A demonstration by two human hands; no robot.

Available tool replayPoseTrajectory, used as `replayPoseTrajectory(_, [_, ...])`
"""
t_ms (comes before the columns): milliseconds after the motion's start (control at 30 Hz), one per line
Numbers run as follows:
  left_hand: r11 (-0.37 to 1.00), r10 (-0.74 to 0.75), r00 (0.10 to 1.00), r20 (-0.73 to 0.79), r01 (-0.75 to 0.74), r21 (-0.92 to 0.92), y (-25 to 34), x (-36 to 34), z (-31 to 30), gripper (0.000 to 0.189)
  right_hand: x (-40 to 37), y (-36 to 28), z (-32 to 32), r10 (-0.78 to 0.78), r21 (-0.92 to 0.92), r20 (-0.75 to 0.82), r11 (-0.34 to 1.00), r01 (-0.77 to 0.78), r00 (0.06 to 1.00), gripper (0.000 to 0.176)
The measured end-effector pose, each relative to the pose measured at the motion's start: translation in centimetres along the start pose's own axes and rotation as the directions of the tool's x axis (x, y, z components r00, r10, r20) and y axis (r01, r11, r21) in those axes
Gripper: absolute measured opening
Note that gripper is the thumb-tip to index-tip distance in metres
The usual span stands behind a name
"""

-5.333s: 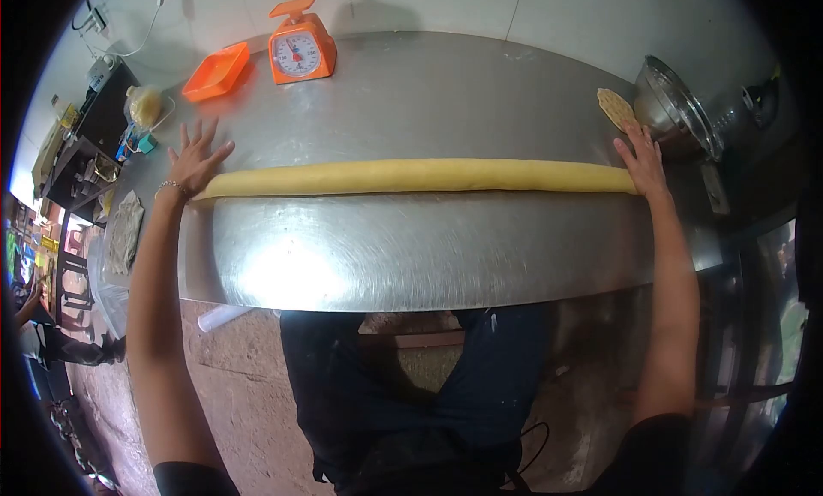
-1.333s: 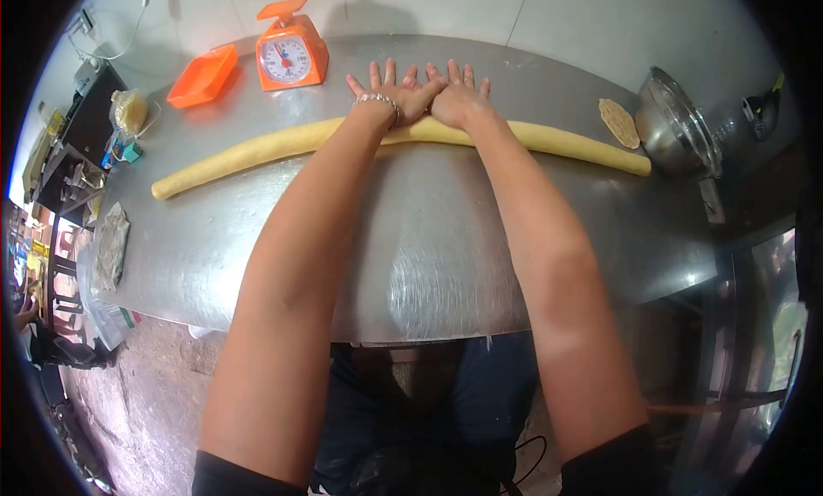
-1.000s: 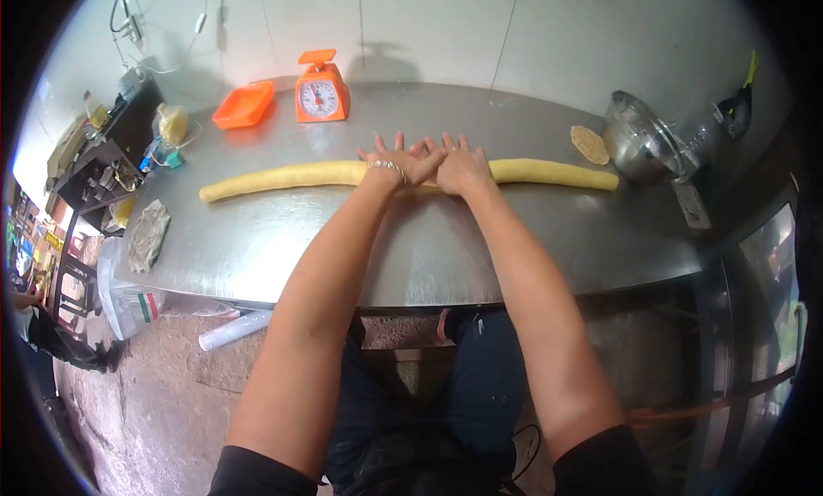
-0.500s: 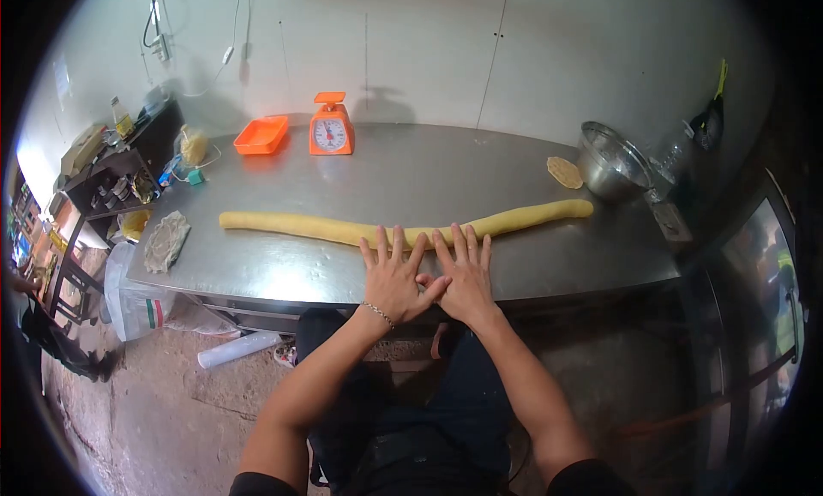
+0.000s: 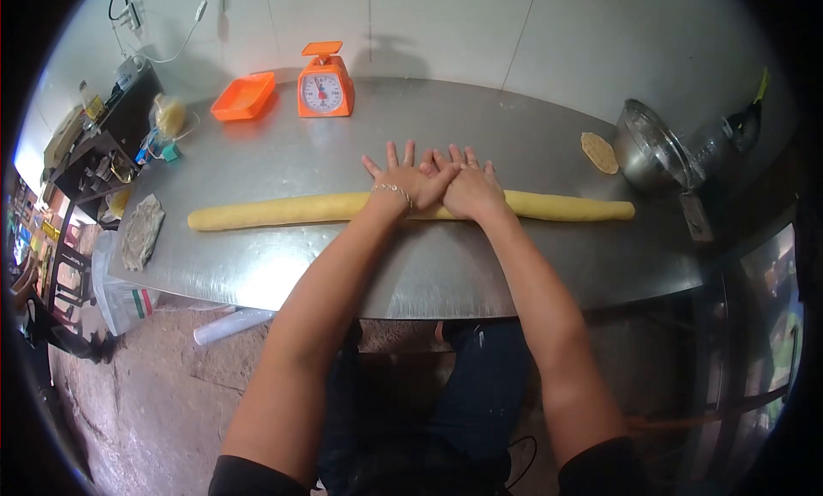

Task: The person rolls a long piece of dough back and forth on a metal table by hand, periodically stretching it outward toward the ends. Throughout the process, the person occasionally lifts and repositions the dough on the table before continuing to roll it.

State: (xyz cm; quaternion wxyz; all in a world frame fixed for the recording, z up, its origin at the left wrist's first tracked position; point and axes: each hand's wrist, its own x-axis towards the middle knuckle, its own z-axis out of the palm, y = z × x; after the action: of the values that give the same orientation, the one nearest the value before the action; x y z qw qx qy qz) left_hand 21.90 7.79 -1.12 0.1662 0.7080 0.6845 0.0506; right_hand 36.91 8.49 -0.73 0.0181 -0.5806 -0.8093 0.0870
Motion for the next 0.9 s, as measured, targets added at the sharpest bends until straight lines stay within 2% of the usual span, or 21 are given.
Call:
replayPoseTrajectory(133, [0.998, -0.047, 0.999, 0.024, 0.047, -0.030, -0.2, 3.6, -0.9, 0.096, 3.9, 0.3, -1.0, 0.053, -0.019, 0.060, 0.998, -0.052, 0.997, 0.076])
replayPoseTrajectory(233, [0.998, -0.045, 0.999, 0.017, 0.046, -0.033, -0.4, 3.7, -0.8, 0.096, 4.1, 0.6, -0.7, 0.060, 0.006, 0.021, 0.998, -0.060, 0.998, 0.077])
replayPoseTrajectory(433, [1.000, 0.003, 1.000, 0.022, -0.004, 0.027, -0.2, -0.5, -0.1, 0.098, -1.2, -0.4, -0.5, 0.048, -0.025, -0.034, 0.998, -0.049, 0.998, 0.076])
replayPoseTrajectory(500, [0.998, 0.012, 1.000, 0.029, -0.014, 0.068, -0.1, -2.6, 0.2, 0.098, -3.3, -0.6, 0.4, 0.016, -0.056, -0.121, 0.998, -0.023, 0.992, 0.074])
replayPoseTrajectory(567, [0.994, 0.056, 0.998, -0.038, -0.053, 0.091, 0.0, -5.0, 0.9, 0.099, -5.0, -0.5, 1.4, -0.009, -0.059, -0.160, 0.998, -0.001, 0.987, 0.073])
replayPoseTrajectory(633, [0.991, 0.090, 0.994, -0.064, -0.083, 0.108, 0.4, -7.5, 1.0, 0.099, -7.7, -0.8, 2.0, -0.066, -0.025, -0.278, 0.998, 0.062, 0.958, 0.068])
replayPoseTrajectory(733, [0.973, 0.197, 0.956, -0.216, -0.164, 0.160, 0.5, -11.9, 2.3, 0.098, -11.9, -0.7, 2.9, -0.155, 0.000, -0.407, 0.986, 0.169, 0.900, 0.065])
replayPoseTrajectory(800, [0.954, 0.277, 0.896, -0.346, -0.215, 0.208, 0.5, -15.3, 4.1, 0.097, -15.3, -0.5, 3.6, -0.208, -0.052, -0.456, 0.977, 0.208, 0.865, 0.068])
replayPoseTrajectory(900, [0.931, 0.354, 0.821, -0.448, -0.266, 0.249, 0.5, -20.6, 5.7, 0.098, -20.6, -1.4, 4.2, -0.231, -0.060, -0.484, 0.971, 0.231, 0.844, 0.080])
